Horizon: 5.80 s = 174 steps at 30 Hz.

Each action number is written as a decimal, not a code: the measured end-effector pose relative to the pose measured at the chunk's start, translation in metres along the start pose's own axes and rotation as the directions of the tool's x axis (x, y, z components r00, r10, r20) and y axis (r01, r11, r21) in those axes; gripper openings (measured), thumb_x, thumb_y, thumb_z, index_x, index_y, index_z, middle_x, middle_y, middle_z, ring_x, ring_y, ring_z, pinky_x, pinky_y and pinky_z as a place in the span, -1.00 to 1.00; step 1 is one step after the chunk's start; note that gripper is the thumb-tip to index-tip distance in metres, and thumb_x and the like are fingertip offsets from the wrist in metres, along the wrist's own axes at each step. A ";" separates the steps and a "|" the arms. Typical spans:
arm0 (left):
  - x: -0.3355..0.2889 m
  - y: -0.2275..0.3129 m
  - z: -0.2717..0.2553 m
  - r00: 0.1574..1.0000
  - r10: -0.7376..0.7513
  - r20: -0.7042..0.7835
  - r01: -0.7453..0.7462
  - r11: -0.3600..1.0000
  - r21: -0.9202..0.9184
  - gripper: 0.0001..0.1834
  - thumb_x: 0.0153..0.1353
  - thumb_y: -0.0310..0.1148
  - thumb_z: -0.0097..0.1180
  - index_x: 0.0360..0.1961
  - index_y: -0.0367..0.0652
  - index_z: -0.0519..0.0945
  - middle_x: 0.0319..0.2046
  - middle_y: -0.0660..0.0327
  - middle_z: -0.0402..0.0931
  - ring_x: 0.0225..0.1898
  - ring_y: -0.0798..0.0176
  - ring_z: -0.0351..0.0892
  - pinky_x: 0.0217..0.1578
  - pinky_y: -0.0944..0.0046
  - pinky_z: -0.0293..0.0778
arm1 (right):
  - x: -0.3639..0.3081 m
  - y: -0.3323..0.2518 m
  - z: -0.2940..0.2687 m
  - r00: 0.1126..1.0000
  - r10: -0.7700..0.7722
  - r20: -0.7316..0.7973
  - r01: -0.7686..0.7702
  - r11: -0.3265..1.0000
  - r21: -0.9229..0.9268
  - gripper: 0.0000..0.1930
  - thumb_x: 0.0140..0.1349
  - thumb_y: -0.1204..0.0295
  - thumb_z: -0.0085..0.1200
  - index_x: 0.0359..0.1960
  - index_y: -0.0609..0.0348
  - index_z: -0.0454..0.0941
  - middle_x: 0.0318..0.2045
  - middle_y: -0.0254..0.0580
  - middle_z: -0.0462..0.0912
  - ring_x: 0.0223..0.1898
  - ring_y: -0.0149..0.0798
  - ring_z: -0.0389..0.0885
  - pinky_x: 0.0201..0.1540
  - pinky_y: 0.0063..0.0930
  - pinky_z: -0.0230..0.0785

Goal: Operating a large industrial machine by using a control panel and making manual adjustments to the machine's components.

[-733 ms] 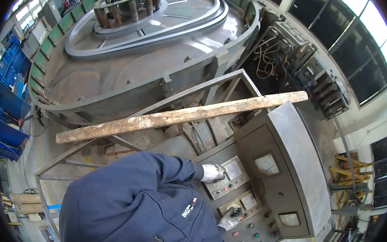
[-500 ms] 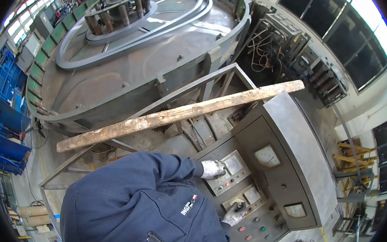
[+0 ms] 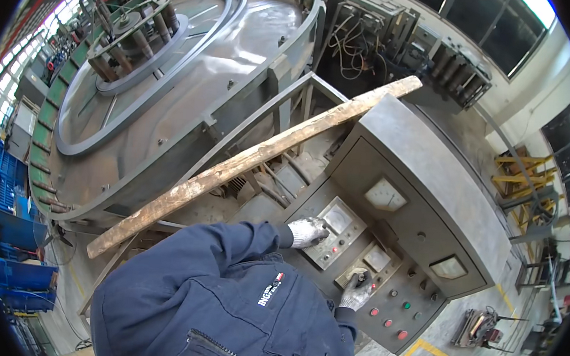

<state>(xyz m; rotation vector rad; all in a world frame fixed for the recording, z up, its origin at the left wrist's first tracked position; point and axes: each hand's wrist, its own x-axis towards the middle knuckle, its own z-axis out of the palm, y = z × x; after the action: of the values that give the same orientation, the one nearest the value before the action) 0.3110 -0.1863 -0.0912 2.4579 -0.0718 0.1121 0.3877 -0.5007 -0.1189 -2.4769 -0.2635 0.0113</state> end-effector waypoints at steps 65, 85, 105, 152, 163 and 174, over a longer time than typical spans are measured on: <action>0.001 -0.008 0.004 0.997 -0.014 0.074 0.011 0.999 0.042 -0.68 0.09 -0.40 0.34 -0.09 -0.18 0.65 -0.10 -0.05 0.55 0.01 -0.18 0.61 0.00 -0.10 0.56 | -0.003 -0.017 -0.005 0.999 0.013 -0.033 -0.011 0.997 0.073 -0.65 0.33 0.38 0.26 0.07 0.31 0.62 -0.09 0.11 0.73 -0.05 0.03 0.72 0.09 -0.17 0.54; 0.000 0.000 -0.005 1.000 -0.010 0.028 0.009 1.000 0.005 -0.75 0.07 -0.45 0.28 -0.18 -0.23 0.65 -0.13 -0.10 0.58 -0.01 -0.22 0.62 0.00 -0.13 0.55 | -0.001 -0.003 0.002 0.999 0.039 0.008 -0.039 0.997 0.061 -0.62 0.38 0.31 0.26 0.11 0.31 0.59 -0.04 0.11 0.70 -0.02 0.01 0.70 0.08 -0.17 0.55; 0.001 -0.003 0.000 1.000 0.013 0.000 -0.013 1.000 0.002 -0.76 0.02 -0.47 0.27 -0.22 -0.24 0.65 -0.15 -0.11 0.58 -0.03 -0.23 0.62 -0.01 -0.13 0.56 | 0.002 0.009 0.008 1.000 0.027 -0.005 -0.027 0.999 0.033 -0.61 0.36 0.30 0.27 0.09 0.31 0.59 -0.02 0.17 0.70 0.02 0.14 0.68 0.12 -0.07 0.51; 0.001 -0.005 0.004 0.998 0.026 -0.054 -0.028 0.999 -0.019 -0.88 0.09 -0.44 0.24 -0.35 -0.23 0.66 -0.21 -0.13 0.59 -0.08 -0.24 0.63 -0.06 -0.12 0.57 | 0.000 0.001 0.003 1.000 -0.001 -0.005 0.002 0.998 0.056 -0.58 0.40 0.24 0.25 0.12 0.33 0.58 -0.04 0.13 0.71 -0.02 0.04 0.71 0.07 -0.14 0.55; 0.002 -0.007 0.007 0.998 0.031 -0.051 -0.031 0.999 -0.014 -0.88 0.08 -0.44 0.24 -0.34 -0.23 0.66 -0.22 -0.12 0.57 -0.08 -0.24 0.63 -0.08 -0.13 0.57 | 0.003 0.017 0.011 0.999 -0.034 -0.009 0.034 0.997 0.067 -0.59 0.40 0.24 0.25 0.10 0.33 0.60 -0.05 0.15 0.71 -0.05 0.05 0.72 0.04 -0.13 0.57; 0.001 -0.003 0.003 0.999 0.021 -0.041 -0.021 1.000 -0.008 -0.86 0.07 -0.44 0.23 -0.32 -0.23 0.66 -0.21 -0.12 0.58 -0.07 -0.23 0.63 -0.06 -0.13 0.57 | 0.003 0.020 0.014 1.000 -0.009 0.001 0.009 0.990 0.144 -0.59 0.40 0.24 0.23 0.10 0.35 0.60 -0.07 0.15 0.71 -0.08 0.03 0.72 0.01 -0.14 0.56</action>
<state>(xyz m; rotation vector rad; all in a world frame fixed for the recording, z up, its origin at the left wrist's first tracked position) 0.3122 -0.1853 -0.0952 2.4457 -0.0803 0.1716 0.3932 -0.5072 -0.1422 -2.3327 -0.2648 0.0278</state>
